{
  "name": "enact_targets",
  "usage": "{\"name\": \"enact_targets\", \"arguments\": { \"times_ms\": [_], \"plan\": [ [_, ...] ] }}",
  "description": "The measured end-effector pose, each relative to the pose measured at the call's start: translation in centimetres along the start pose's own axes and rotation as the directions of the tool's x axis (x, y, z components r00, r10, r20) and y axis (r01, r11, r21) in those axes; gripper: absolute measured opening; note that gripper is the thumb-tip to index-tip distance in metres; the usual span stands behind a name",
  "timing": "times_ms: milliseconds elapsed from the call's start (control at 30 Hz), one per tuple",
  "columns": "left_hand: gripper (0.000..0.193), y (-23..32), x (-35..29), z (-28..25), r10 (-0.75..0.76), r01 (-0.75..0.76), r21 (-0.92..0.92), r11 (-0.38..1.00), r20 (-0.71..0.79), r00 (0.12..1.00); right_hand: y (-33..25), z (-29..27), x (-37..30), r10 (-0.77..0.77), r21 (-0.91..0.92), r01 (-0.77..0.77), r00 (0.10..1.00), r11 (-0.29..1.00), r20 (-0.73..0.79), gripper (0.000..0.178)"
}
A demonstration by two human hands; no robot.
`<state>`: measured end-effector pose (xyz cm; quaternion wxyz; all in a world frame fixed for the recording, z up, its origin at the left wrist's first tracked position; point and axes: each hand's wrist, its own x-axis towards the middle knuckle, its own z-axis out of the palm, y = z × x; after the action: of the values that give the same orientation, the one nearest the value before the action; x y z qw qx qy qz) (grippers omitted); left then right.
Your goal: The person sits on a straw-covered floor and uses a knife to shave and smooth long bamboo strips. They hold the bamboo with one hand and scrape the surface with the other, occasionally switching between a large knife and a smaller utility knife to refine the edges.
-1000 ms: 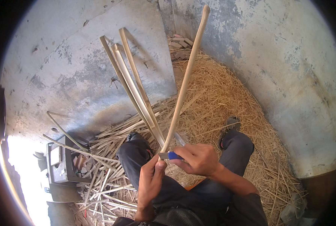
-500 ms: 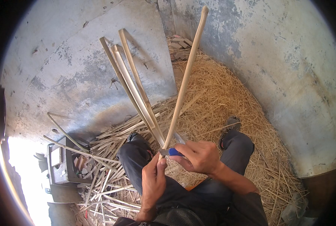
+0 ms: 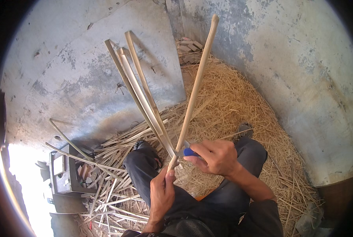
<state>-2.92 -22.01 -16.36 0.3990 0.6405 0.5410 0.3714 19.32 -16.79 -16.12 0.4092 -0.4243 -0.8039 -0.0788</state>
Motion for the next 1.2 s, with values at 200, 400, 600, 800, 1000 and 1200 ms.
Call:
{"name": "enact_targets", "arguments": {
  "times_ms": [200,400,600,800,1000,1200],
  "plan": [
    [0.028,-0.6,-0.7,-0.3,-0.038,0.038,-0.009,0.999,-0.007,0.999,0.3,0.2,0.1,0.011,0.007,-0.011,1.000,1.000,-0.011,0.031],
    [0.030,-1.8,-1.5,-0.6,-0.048,0.048,-0.008,0.999,-0.006,0.999,0.7,0.2,0.5,0.019,-0.001,-0.019,0.999,1.000,0.030,0.030],
    [0.031,-2.8,-3.3,-1.2,-0.093,0.091,0.037,0.995,0.070,0.993,3.7,0.2,1.8,0.190,-0.012,-0.195,0.967,0.981,-0.170,0.032],
    [0.033,-3.3,-6.2,-2.6,-0.212,0.201,0.078,0.976,0.181,0.960,12.4,-4.7,3.9,0.499,-0.034,-0.533,0.811,0.845,-0.307,0.047],
    [0.042,-5.6,-3.5,-2.9,-0.213,0.257,-0.160,0.953,0.248,0.945,7.2,-2.6,1.9,0.443,0.243,-0.404,0.887,0.882,-0.132,0.043],
    [0.035,-3.7,-0.8,-1.6,-0.137,0.190,-0.176,0.966,0.277,0.951,-1.0,1.2,-1.7,0.066,0.166,-0.078,0.995,0.983,0.077,0.031]
  ]
}}
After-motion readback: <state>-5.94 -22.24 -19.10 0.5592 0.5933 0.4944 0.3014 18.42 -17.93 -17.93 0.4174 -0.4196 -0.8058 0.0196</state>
